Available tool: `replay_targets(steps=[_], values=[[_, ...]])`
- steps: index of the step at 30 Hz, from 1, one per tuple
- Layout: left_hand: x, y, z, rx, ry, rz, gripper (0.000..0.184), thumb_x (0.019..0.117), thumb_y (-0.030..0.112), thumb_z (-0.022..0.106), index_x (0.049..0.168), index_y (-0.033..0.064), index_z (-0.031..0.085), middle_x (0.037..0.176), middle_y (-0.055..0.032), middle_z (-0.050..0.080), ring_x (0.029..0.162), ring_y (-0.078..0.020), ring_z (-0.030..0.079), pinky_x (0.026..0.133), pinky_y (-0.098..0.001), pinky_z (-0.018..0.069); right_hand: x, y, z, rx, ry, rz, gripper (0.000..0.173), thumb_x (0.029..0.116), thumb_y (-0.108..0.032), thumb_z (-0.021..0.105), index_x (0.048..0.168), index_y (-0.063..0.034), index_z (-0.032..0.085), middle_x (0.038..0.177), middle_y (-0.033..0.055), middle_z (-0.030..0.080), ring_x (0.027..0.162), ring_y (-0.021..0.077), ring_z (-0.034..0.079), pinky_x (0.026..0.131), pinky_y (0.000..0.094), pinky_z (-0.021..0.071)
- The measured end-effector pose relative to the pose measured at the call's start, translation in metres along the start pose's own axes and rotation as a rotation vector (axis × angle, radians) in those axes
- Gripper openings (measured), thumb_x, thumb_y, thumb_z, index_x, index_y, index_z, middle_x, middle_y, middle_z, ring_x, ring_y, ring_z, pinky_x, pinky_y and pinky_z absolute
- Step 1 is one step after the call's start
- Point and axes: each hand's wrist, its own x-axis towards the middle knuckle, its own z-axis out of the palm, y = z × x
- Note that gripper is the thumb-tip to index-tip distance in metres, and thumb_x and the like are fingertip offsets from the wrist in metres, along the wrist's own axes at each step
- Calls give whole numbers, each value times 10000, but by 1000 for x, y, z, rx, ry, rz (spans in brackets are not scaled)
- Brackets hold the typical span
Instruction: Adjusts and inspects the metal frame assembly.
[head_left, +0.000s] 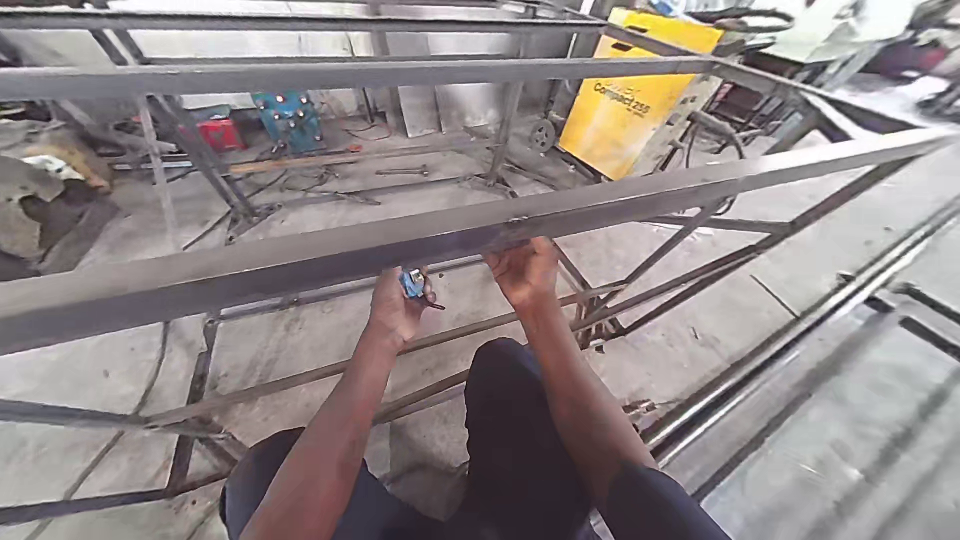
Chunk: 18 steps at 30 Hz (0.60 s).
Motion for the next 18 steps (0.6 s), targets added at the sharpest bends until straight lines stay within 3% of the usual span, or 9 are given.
replay_targets(steps=[4,6,7,8,10,11,13,15,18], values=[[-5,5,14,27,46,107,415,1057,565,395,1108,204,595,830,-30,604,641,-150,586,581,-311,537,1,3,-1,41,-54,-12,438,1079,-464,374,1277,-113,544,1171,173,684,1037,330,698,895,538,587],[-6,6,17,13,44,119,363,1047,507,403,1069,198,593,825,-29,608,646,-151,584,589,-317,530,1,6,-10,9,-167,-4,404,1008,-431,573,1261,-117,575,1177,155,689,1058,314,691,921,527,582],[-5,6,18,9,54,116,352,1043,488,397,1052,195,592,820,-28,614,649,-150,592,593,-315,535,-4,7,-11,-71,-200,18,395,973,-378,654,1255,-110,589,1173,144,689,1056,304,687,922,528,582],[-6,6,19,4,62,115,350,1046,470,384,1055,188,590,828,-34,627,661,-154,605,603,-321,543,-13,8,-10,-230,-222,49,383,989,-329,645,1281,-93,571,1188,144,685,1061,294,684,916,518,586],[-8,8,17,6,36,122,375,1063,465,360,1089,179,601,878,-44,653,701,-163,631,624,-333,563,-41,16,1,-697,-296,113,350,1006,-236,644,1332,-118,592,1180,67,692,1008,187,681,862,408,601],[-9,9,18,14,6,130,371,1067,455,364,1093,181,613,898,-40,665,719,-160,642,624,-334,570,-50,25,8,-895,-371,109,392,969,-174,685,1344,-115,589,1148,60,687,935,156,665,809,365,586],[-11,9,20,70,-39,160,379,1068,456,351,1051,204,634,866,4,687,699,-99,653,586,-281,569,-56,46,25,-1171,-475,52,563,872,-168,819,1364,-61,566,1213,121,659,1001,201,675,881,399,593],[-9,10,16,104,-133,226,408,1075,453,346,1069,198,663,935,-8,718,826,-129,690,719,-342,599,-49,63,31,-1335,-468,-28,651,816,-275,880,1346,-33,588,1251,169,648,1072,247,668,949,457,577],[-4,14,18,123,-107,253,440,1087,446,313,969,179,642,823,-17,687,693,-118,649,612,-295,562,-44,68,33,-1326,-452,-20,471,909,-243,801,1273,-3,622,1119,169,684,943,248,685,875,466,582]])
